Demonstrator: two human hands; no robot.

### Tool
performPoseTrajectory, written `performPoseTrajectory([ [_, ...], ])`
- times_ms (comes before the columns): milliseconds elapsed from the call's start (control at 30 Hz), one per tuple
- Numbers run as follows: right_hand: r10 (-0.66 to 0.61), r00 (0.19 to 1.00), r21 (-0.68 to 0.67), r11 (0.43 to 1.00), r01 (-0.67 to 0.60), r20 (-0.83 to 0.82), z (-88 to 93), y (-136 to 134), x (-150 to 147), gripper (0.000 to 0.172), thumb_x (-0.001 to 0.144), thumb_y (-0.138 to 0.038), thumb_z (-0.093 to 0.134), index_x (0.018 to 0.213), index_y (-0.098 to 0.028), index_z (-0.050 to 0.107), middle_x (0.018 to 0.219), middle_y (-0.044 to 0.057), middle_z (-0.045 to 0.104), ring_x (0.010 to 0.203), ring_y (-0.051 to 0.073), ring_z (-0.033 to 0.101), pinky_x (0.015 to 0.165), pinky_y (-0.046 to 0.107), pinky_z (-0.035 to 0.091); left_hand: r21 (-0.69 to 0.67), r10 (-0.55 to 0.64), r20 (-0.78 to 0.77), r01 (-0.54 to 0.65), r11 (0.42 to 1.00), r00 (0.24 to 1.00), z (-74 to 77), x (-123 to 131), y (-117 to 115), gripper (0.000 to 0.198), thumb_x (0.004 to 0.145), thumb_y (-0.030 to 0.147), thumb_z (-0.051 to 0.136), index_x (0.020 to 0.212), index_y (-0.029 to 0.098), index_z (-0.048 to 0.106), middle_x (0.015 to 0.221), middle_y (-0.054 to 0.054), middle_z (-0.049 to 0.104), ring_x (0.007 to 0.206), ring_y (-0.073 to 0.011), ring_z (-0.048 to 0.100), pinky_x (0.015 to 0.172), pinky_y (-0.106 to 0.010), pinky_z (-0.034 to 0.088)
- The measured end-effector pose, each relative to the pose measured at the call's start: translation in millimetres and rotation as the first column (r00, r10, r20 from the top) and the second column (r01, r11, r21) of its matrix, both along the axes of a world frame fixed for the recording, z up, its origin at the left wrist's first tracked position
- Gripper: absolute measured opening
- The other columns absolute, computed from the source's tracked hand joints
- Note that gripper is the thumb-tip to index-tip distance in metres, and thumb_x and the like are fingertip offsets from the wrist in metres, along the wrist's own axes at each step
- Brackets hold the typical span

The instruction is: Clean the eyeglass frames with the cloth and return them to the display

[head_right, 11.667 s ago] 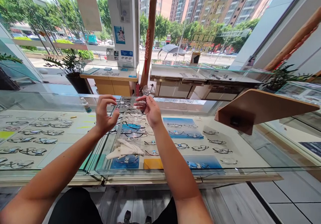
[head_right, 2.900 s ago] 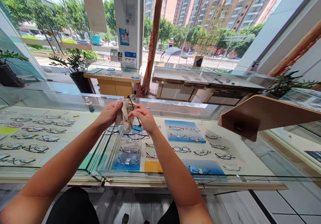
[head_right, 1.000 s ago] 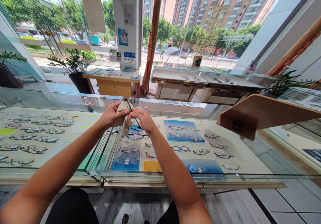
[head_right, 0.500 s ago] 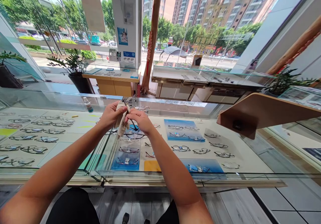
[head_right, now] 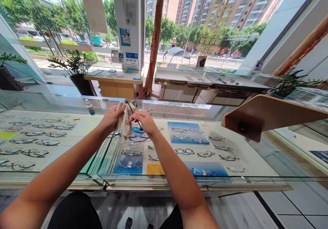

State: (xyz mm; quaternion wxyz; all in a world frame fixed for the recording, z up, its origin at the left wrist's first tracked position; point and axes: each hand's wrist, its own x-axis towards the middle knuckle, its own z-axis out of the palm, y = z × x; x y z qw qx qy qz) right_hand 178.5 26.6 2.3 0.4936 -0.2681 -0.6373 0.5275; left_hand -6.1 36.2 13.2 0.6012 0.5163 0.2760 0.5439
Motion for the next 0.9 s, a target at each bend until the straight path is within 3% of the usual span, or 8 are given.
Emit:
performPoseTrajectory([
  [167,-0.029,0.999,-0.035,0.999,0.027,-0.042,-2.1,4,2,0.029,0.085,-0.045,0.073,0.069,-0.022,0.08,0.087,0.004,0.066,0.089,0.019,0.056,0.086,0.036,0.043,-0.012,-0.087,-0.02,0.087,0.996,0.996,4.4,-3,-4,0.059,0.072,0.054,0.102,0.107,0.015,0.077,0.081,-0.004,0.077,0.062,-0.0162,0.068,0.063,-0.029,0.059],
  [333,0.02,0.997,-0.064,0.998,-0.025,-0.079,-3.7,4,1,0.032,0.084,-0.05,0.078,0.071,-0.021,0.079,0.09,0.005,0.066,0.093,0.02,0.056,0.087,0.036,0.044,0.016,-0.054,-0.035,0.054,0.998,0.998,8.9,1,-11,0.061,0.068,0.043,0.106,0.113,0.016,0.076,0.096,-0.007,0.081,0.078,-0.0182,0.073,0.074,-0.028,0.06],
  [433,0.036,0.998,-0.05,0.998,-0.038,-0.052,-3.3,2,0,0.035,0.084,-0.053,0.08,0.072,-0.02,0.079,0.09,0.006,0.066,0.093,0.02,0.054,0.089,0.036,0.044,0.049,-0.029,-0.034,0.03,0.998,0.999,8.6,4,-12,0.058,0.068,0.044,0.106,0.108,0.015,0.075,0.087,-0.004,0.079,0.076,-0.0171,0.072,0.074,-0.027,0.059],
  [567,0.075,0.997,-0.025,0.997,-0.076,-0.032,-1.0,-1,0,0.036,0.086,-0.054,0.081,0.074,-0.02,0.08,0.096,0.006,0.066,0.094,0.02,0.053,0.092,0.036,0.044,0.064,-0.004,-0.055,0.007,0.998,0.998,8.2,6,-13,0.054,0.067,0.048,0.105,0.095,0.016,0.071,0.068,0.001,0.071,0.059,-0.0131,0.064,0.058,-0.023,0.053],
  [900,0.144,0.989,0.012,0.99,-0.143,-0.019,-3.8,-2,-3,0.042,0.088,-0.061,0.083,0.075,-0.021,0.08,0.094,0.004,0.063,0.092,0.019,0.054,0.093,0.036,0.044,0.137,0.073,-0.109,-0.058,0.989,0.991,6.6,7,-14,0.056,0.075,0.062,0.098,0.082,0.019,0.063,0.056,0.002,0.066,0.044,-0.0109,0.056,0.047,-0.022,0.046],
])
